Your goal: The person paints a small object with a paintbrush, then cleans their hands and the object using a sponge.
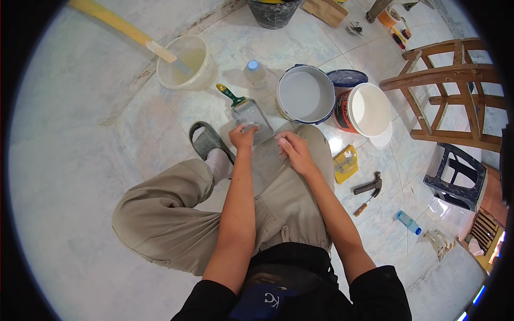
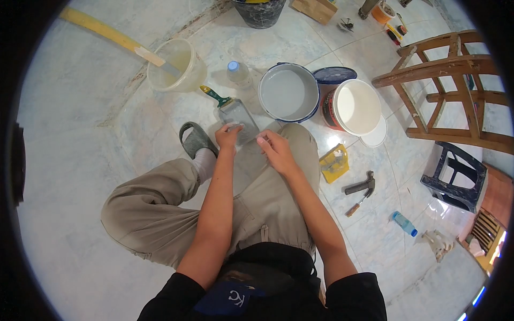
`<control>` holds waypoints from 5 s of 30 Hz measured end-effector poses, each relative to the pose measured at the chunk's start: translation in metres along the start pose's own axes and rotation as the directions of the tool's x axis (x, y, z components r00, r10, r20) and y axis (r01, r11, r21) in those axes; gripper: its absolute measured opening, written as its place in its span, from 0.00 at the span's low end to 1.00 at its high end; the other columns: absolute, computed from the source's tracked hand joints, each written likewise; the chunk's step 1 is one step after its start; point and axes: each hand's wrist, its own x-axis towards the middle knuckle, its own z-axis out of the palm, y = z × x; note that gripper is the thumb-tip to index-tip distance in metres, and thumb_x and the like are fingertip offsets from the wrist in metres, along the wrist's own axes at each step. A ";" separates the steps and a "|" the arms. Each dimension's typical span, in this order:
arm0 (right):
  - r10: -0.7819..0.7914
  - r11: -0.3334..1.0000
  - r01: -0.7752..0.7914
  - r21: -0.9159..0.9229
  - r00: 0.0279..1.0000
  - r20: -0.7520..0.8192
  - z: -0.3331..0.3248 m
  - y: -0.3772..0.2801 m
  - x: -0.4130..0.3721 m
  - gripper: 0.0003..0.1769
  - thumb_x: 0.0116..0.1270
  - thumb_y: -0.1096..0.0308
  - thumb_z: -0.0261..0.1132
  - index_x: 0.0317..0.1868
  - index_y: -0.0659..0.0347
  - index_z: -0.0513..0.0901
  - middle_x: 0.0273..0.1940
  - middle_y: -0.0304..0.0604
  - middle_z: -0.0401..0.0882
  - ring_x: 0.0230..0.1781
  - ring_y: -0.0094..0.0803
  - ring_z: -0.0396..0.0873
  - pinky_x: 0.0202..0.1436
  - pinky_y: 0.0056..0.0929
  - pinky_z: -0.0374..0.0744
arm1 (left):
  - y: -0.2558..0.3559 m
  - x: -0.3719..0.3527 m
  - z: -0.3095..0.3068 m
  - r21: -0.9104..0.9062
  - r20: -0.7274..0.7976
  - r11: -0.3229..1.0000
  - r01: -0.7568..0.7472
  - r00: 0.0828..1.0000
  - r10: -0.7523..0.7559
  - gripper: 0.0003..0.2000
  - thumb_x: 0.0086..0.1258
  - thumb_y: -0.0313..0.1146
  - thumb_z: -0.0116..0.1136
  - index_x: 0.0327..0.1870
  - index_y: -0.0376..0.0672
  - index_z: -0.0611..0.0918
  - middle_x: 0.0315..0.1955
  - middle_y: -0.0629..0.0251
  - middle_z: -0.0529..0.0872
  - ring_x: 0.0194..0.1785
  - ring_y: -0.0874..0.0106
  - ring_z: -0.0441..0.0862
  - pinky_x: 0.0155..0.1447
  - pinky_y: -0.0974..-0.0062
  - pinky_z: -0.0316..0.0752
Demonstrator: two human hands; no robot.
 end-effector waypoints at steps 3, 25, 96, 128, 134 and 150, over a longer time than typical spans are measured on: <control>0.009 1.000 -0.009 -0.001 1.000 -0.001 0.001 -0.001 0.000 0.18 0.76 0.57 0.63 0.47 0.67 0.81 0.35 0.44 0.80 0.30 0.28 0.80 0.35 0.28 0.77 | -0.002 0.001 0.003 -0.025 -0.009 0.999 0.037 0.999 -0.037 0.15 0.52 0.27 0.80 0.40 0.35 0.90 0.31 0.69 0.83 0.34 0.76 0.77 0.41 0.75 0.72; -0.492 0.574 0.453 -0.683 0.856 0.155 0.101 -0.052 0.175 0.26 0.63 0.69 0.70 0.61 0.61 0.77 0.56 0.54 0.79 0.51 0.55 0.81 0.53 0.48 0.79 | -0.005 0.000 0.017 -0.377 -0.217 0.909 0.179 0.937 -0.274 0.19 0.56 0.31 0.75 0.47 0.37 0.82 0.31 0.69 0.78 0.35 0.74 0.76 0.41 0.71 0.74; 0.157 0.651 -0.133 -0.748 0.987 -0.038 0.059 -0.002 0.000 0.10 0.66 0.70 0.64 0.42 0.68 0.80 0.38 0.57 0.83 0.38 0.57 0.82 0.42 0.47 0.78 | 0.078 -0.023 0.024 -0.113 0.472 0.949 -0.293 0.825 0.311 0.10 0.50 0.32 0.69 0.34 0.42 0.88 0.28 0.57 0.82 0.34 0.57 0.82 0.40 0.63 0.76; 0.216 0.690 -0.167 -0.704 0.976 -0.019 0.059 -0.005 0.001 0.12 0.72 0.62 0.62 0.42 0.63 0.83 0.38 0.53 0.84 0.36 0.52 0.83 0.42 0.46 0.79 | 0.002 0.010 -0.011 0.251 -0.163 0.968 -0.005 0.985 0.048 0.10 0.60 0.37 0.73 0.31 0.39 0.88 0.42 0.54 0.80 0.45 0.51 0.82 0.52 0.56 0.77; 0.211 0.700 -0.165 -0.695 0.977 -0.020 0.056 -0.003 0.001 0.11 0.72 0.63 0.63 0.42 0.64 0.83 0.36 0.52 0.84 0.35 0.49 0.83 0.40 0.42 0.79 | 0.005 0.006 -0.007 0.239 -0.176 0.971 -0.016 0.983 0.060 0.10 0.50 0.33 0.79 0.31 0.43 0.89 0.43 0.58 0.76 0.45 0.56 0.80 0.51 0.61 0.76; 0.242 0.682 -0.187 -0.707 0.970 -0.023 0.057 -0.005 0.002 0.10 0.72 0.64 0.63 0.41 0.63 0.83 0.36 0.51 0.84 0.37 0.48 0.84 0.41 0.41 0.80 | 0.006 0.011 0.006 0.102 -0.219 0.990 0.094 0.973 -0.070 0.15 0.61 0.42 0.68 0.31 0.35 0.87 0.42 0.56 0.77 0.46 0.54 0.80 0.54 0.59 0.75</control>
